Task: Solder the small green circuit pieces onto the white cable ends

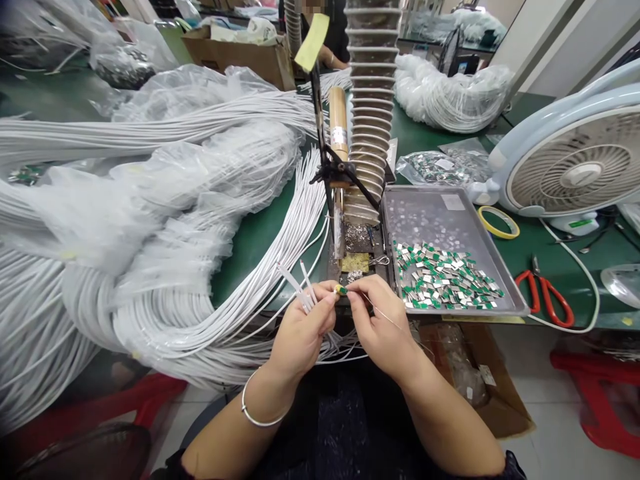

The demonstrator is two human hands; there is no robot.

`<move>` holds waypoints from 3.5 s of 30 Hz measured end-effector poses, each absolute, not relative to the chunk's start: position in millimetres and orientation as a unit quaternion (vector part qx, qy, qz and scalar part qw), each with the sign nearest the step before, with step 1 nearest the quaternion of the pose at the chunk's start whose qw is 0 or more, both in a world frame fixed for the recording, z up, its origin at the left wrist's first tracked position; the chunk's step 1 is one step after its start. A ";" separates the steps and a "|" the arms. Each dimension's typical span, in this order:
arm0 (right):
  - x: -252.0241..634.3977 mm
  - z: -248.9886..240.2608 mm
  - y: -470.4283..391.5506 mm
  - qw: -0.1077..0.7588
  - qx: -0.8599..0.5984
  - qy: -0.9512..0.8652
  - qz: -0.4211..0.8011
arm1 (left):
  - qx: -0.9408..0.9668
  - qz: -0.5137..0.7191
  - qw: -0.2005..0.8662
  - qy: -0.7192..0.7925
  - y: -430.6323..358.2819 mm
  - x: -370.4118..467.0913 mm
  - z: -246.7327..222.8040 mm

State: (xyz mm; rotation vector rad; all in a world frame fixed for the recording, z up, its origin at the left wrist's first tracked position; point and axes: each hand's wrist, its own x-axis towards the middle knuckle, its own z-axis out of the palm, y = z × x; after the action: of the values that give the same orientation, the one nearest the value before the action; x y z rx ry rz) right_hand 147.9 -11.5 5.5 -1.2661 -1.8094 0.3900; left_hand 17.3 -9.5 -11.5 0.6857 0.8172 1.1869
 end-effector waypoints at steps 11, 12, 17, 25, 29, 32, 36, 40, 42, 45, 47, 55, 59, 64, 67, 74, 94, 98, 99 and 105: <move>145.2 2.8 -15.0 0.458 -0.523 -0.685 0.217 | 0.343 0.526 0.668 0.398 -10.5 16.8 -9.5; 145.3 2.3 -15.2 0.459 -0.522 -0.684 0.220 | 0.344 0.527 0.669 0.395 -10.7 16.8 -9.3; 145.9 0.6 -15.3 0.459 -0.524 -0.680 0.230 | 0.346 0.528 0.674 0.383 -11.7 16.8 -8.7; 143.9 2.2 -15.4 0.461 -0.508 -0.708 0.170 | 0.329 0.522 0.673 0.408 -11.9 17.7 -6.8; 143.9 -6.9 -21.1 0.496 -0.481 -0.714 0.112 | 0.300 0.515 0.685 0.418 -10.9 17.9 -4.0; 143.1 -17.6 -25.8 0.541 -0.473 -0.686 0.115 | 0.283 0.515 0.694 0.416 -9.7 18.1 -1.5; 142.3 -21.5 -26.3 0.563 -0.449 -0.687 0.096 | 0.274 0.512 0.699 0.418 -8.5 18.7 3.6; 144.3 -15.2 -22.7 0.559 -0.413 -0.717 0.052 | 0.266 0.513 0.704 0.411 -7.0 19.7 7.9; 145.5 -12.7 -21.7 0.549 -0.416 -0.725 0.031 | 0.262 0.515 0.707 0.408 -5.9 20.2 9.9; 146.3 -10.8 -21.0 0.537 -0.424 -0.730 0.008 | 0.257 0.519 0.706 0.408 -4.5 20.7 13.7; 146.1 -10.1 -20.4 0.534 -0.426 -0.730 0.001 | 0.256 0.519 0.706 0.409 -3.9 21.0 16.4; 146.0 -7.6 -17.3 0.529 -0.431 -0.731 -0.018 | 0.258 0.516 0.708 0.406 -1.5 22.8 19.6; 145.9 -6.0 -15.8 0.530 -0.428 -0.731 -0.024 | 0.252 0.521 0.705 0.410 0.6 23.8 21.4; 145.2 -4.0 -14.3 0.530 -0.426 -0.733 -0.027 | 0.250 0.521 0.705 0.411 1.5 23.8 23.7; 144.5 -3.2 -13.7 0.530 -0.428 -0.732 -0.029 | 0.251 0.522 0.706 0.408 1.2 23.3 23.9; 143.0 -0.4 -13.4 0.532 -0.425 -0.732 -0.031 | 0.246 0.529 0.706 0.401 2.4 23.3 25.2; 144.4 -2.8 -15.3 0.527 -0.432 -0.732 -0.017 | 0.256 0.522 0.705 0.406 0.5 20.9 24.4; 145.5 -4.6 -17.2 0.536 -0.430 -0.727 0.005 | 0.267 0.507 0.705 0.418 -0.5 19.4 20.1; 145.6 -4.4 -17.3 0.539 -0.429 -0.725 0.015 | 0.272 0.505 0.705 0.417 -0.7 18.8 19.3; 146.1 -1.2 -16.5 0.513 -0.476 -0.712 0.059 | 0.315 0.491 0.707 0.400 -1.8 14.3 17.7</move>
State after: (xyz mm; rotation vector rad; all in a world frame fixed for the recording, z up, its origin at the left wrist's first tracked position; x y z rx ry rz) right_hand 146.1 -16.5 -1.2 -1.1456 -1.7113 0.1415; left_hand 14.3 -1.8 17.7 0.7000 0.8897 1.0913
